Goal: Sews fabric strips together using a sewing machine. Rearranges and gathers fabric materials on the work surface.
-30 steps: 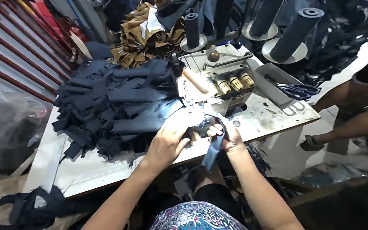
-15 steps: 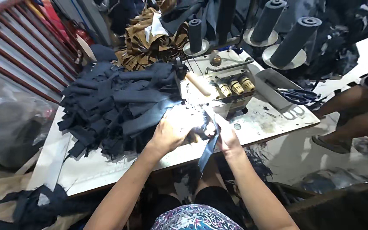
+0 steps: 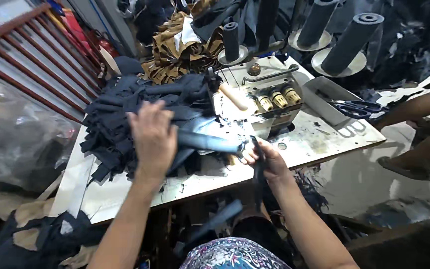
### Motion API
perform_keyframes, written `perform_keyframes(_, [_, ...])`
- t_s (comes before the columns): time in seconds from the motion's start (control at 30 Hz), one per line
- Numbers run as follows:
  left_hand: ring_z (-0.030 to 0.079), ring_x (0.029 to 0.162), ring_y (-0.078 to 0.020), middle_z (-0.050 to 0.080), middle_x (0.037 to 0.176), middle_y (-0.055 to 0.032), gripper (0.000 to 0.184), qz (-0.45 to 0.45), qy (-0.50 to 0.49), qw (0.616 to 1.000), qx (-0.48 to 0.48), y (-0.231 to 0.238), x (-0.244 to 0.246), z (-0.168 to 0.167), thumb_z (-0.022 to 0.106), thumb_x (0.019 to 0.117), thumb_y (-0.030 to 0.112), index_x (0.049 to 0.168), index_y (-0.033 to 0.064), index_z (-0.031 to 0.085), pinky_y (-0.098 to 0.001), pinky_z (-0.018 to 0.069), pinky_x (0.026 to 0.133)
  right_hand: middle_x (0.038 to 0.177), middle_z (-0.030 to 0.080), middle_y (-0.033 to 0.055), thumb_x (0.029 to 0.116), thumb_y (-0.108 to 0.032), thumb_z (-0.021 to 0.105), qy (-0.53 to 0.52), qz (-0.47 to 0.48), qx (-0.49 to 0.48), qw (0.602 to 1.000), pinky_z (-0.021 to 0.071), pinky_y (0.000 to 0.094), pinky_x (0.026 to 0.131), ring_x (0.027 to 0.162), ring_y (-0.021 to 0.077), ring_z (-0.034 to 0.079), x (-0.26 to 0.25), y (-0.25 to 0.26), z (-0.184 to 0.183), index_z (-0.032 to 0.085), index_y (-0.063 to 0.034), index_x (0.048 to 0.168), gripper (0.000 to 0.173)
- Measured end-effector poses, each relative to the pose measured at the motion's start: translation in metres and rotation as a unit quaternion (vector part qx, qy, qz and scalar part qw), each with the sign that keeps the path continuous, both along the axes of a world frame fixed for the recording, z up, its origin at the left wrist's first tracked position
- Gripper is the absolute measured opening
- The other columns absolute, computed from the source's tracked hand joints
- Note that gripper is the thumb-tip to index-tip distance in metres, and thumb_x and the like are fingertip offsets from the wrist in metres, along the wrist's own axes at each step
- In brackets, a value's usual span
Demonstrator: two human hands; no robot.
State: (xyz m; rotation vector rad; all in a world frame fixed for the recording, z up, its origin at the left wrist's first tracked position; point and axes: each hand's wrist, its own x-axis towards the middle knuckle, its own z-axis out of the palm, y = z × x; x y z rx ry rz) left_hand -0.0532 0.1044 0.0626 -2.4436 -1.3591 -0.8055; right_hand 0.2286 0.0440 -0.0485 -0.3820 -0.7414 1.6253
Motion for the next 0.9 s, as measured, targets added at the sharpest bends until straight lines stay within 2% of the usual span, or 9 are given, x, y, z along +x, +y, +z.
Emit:
perform_keyframes(0.07, [0.057,0.132,-0.041,0.064,0.136,-0.0217,0.032,-0.125,0.021,0.992,0.002,-0.01,0.028,-0.04,0.056,0.1004,0.013,0.127,0.0005,0.069,-0.0651,0.0373,0.113,0.069,0.059,-0.0057,0.102,-0.03,0.052,0.021,0.001,-0.036,0.999,0.0545,0.0228,0.065,0.059,0.0045,0.057,-0.003,0.005,-0.016,0.068,-0.0159,0.087,0.026])
perform_keyframes(0.17, [0.069,0.115,-0.031,0.073,0.12,-0.0129,0.034,-0.205,0.023,0.976,-0.065,-0.021,0.046,-0.079,0.057,0.1017,0.021,0.129,0.0078,0.071,-0.0544,0.0466,0.11,0.072,0.061,-0.0056,0.102,-0.032,0.057,0.136,0.034,-0.011,0.99,0.0524,0.0192,0.061,0.06,0.0035,0.057,0.011,0.004,-0.032,0.071,-0.0145,0.095,0.023])
perform_keyframes(0.37, [0.056,0.136,-0.0313,0.061,0.144,-0.0119,0.046,-0.157,0.042,0.983,-0.085,-0.024,0.048,-0.076,0.056,0.1014,0.039,0.139,0.0127,0.065,-0.0585,0.0417,0.113,0.063,0.053,-0.0061,0.109,-0.029,0.039,0.134,-0.009,-0.028,0.991,0.0518,0.0183,0.056,0.053,0.0034,0.055,0.02,0.014,-0.017,0.066,-0.0128,0.105,0.032])
perform_keyframes(0.5, [0.051,0.141,-0.0321,0.061,0.145,-0.0094,0.047,-0.121,0.044,0.987,-0.093,-0.024,0.042,-0.073,0.054,0.1006,0.044,0.135,0.0157,0.068,-0.0625,0.0391,0.113,0.063,0.054,-0.004,0.1099,-0.028,0.035,0.128,-0.017,-0.062,0.99,0.0541,0.0205,0.058,0.054,0.0056,0.057,0.01,0.019,-0.015,0.066,-0.0116,0.107,0.035])
perform_keyframes(0.57, [0.055,0.137,-0.036,0.066,0.138,-0.0123,0.049,-0.134,0.041,0.988,-0.071,-0.03,0.044,-0.073,0.053,0.1008,0.046,0.129,0.0105,0.07,-0.0685,0.0361,0.113,0.064,0.053,-0.005,0.1088,-0.025,0.038,0.118,-0.007,-0.049,0.992,0.0535,0.0206,0.059,0.054,0.0051,0.055,0.008,0.017,-0.021,0.065,-0.0124,0.115,0.03])
perform_keyframes(0.67, [0.062,0.128,-0.0302,0.068,0.132,-0.0116,0.049,-0.179,0.015,0.981,-0.07,-0.036,0.051,-0.078,0.055,0.1008,0.046,0.125,0.0075,0.071,-0.0569,0.0402,0.115,0.06,0.056,-0.007,0.1022,-0.029,0.052,-0.033,-0.006,0.001,0.999,0.0508,0.0187,0.056,0.052,0.0018,0.055,0.008,0.004,-0.018,0.067,-0.0167,0.089,0.023])
perform_keyframes(0.77, [0.059,0.133,-0.0267,0.066,0.136,-0.0093,0.048,-0.187,-0.016,0.977,-0.098,-0.019,0.039,-0.079,0.056,0.0998,0.041,0.135,0.0096,0.066,-0.0545,0.0405,0.116,0.065,0.062,-0.0072,0.095,-0.038,0.07,-0.095,0.045,0.053,0.993,0.0507,0.0182,0.056,0.055,0.0005,0.058,0.009,-0.007,-0.003,0.073,-0.0147,0.091,0.024])
perform_keyframes(0.83, [0.054,0.139,-0.0276,0.064,0.14,-0.0099,0.048,-0.171,0.0,0.979,-0.11,-0.007,0.028,-0.082,0.054,0.1005,0.041,0.136,0.0102,0.065,-0.0527,0.0401,0.117,0.066,0.06,-0.0073,0.0992,-0.033,0.061,-0.101,0.008,0.018,0.995,0.0515,0.0194,0.061,0.058,0.0012,0.057,0.007,-0.004,-0.001,0.069,-0.0156,0.096,0.02])
perform_keyframes(0.9, [0.054,0.138,-0.0312,0.065,0.138,-0.013,0.05,-0.163,0.022,0.981,-0.104,-0.007,0.029,-0.081,0.052,0.1003,0.044,0.131,0.0084,0.068,-0.0566,0.0383,0.117,0.066,0.056,-0.0065,0.1045,-0.028,0.049,0.012,-0.031,-0.043,0.998,0.0528,0.0209,0.063,0.058,0.0031,0.056,0.009,0.003,-0.011,0.067,-0.0157,0.098,0.023])
